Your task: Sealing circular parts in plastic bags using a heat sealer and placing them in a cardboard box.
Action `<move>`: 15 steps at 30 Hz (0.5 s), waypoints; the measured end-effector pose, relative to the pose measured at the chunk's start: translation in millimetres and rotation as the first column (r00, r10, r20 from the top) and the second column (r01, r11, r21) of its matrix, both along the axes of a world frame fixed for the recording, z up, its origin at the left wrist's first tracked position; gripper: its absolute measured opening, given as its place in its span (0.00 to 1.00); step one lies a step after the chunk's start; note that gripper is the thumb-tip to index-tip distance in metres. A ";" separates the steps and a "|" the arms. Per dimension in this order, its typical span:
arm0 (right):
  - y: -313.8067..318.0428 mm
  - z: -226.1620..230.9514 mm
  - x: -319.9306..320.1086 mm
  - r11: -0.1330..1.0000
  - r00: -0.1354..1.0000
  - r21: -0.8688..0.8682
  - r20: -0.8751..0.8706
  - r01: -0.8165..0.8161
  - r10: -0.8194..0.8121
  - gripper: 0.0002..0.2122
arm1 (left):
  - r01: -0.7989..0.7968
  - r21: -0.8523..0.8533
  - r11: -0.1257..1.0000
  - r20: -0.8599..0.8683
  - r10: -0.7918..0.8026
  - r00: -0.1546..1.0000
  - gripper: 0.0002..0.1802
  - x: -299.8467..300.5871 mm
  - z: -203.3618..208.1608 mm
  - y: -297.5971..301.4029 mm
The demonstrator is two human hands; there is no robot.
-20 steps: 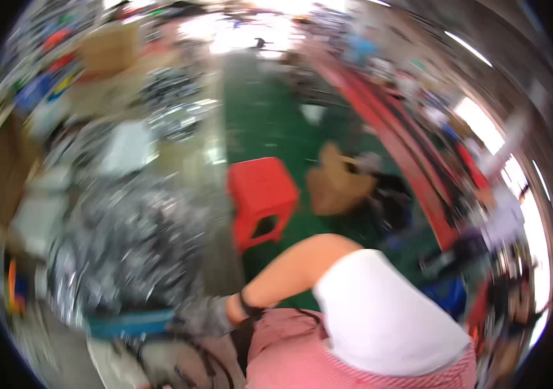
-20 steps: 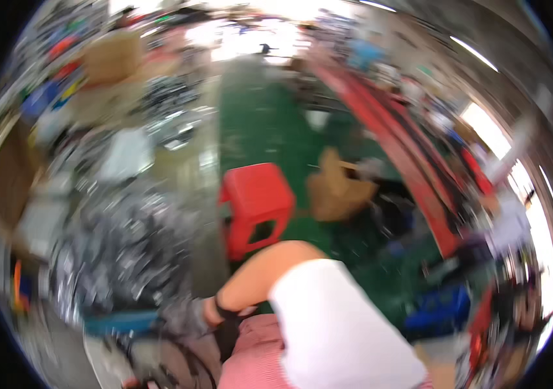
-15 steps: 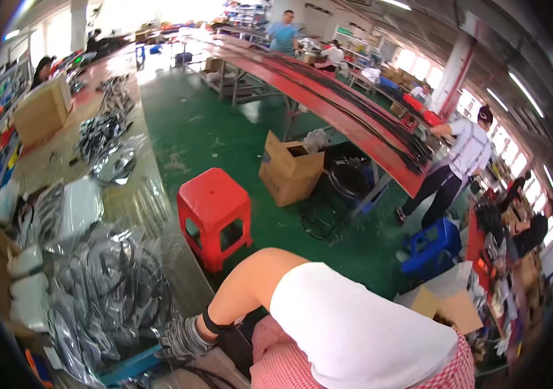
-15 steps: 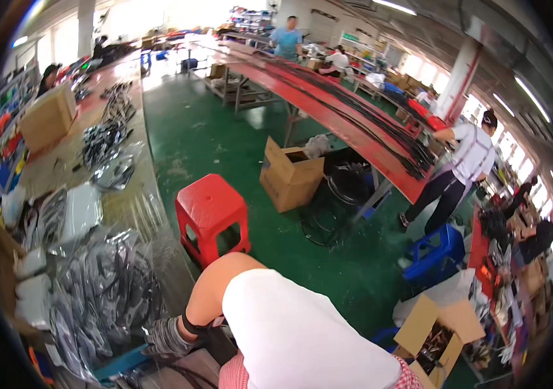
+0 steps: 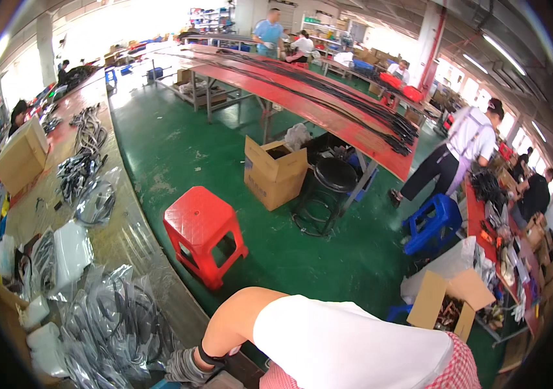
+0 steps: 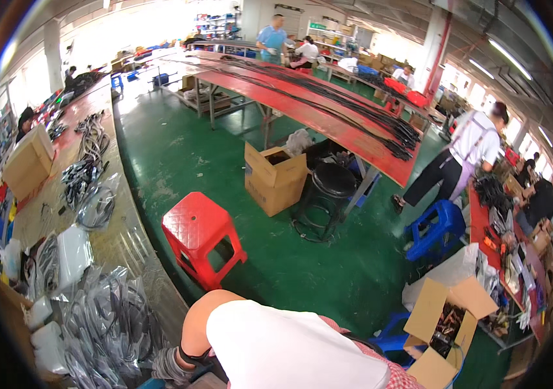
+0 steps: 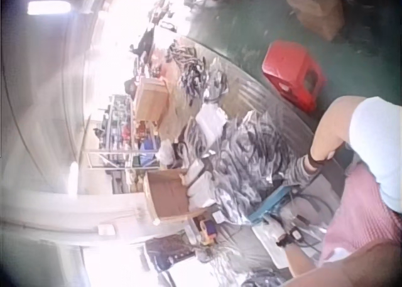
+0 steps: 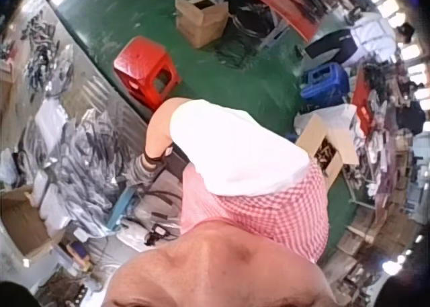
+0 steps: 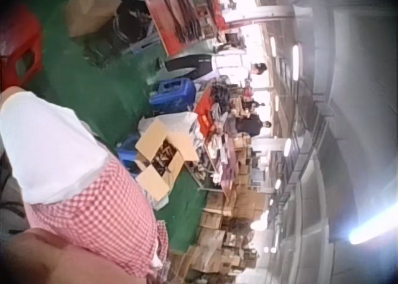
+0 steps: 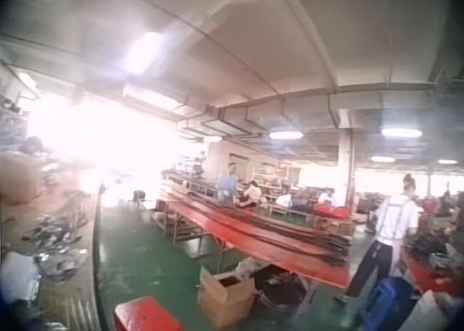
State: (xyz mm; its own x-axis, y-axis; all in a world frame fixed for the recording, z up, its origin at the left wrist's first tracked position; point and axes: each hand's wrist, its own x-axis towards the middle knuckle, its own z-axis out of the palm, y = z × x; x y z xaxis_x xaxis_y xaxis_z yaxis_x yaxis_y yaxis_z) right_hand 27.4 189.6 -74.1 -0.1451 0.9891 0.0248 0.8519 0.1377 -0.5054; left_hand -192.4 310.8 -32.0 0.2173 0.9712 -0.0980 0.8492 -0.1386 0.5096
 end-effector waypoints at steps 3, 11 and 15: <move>5.0 22.0 -21.1 0.998 0.998 -0.049 -0.037 -0.043 0.041 0.24 | -0.085 0.106 0.991 0.073 0.078 0.994 0.30 -36.7 -20.2 10.3; -2.1 16.0 -19.5 0.991 0.998 0.117 -0.017 -0.060 0.063 0.13 | 0.149 0.040 0.988 -0.082 -0.146 0.986 0.23 -77.3 -60.0 35.3; -10.7 42.6 1.8 0.999 0.990 -0.021 0.136 -0.044 0.047 0.11 | 0.072 -0.187 0.980 0.108 -0.052 0.993 0.26 -43.6 32.8 -13.6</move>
State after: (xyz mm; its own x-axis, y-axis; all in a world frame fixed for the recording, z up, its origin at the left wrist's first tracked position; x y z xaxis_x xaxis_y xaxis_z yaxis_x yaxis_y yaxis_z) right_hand 29.2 178.9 -31.5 -0.1909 0.9815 -0.0160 0.9061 0.1699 -0.3873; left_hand -236.0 297.2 0.8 0.2952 0.9210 -0.2543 0.7843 -0.0816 0.6150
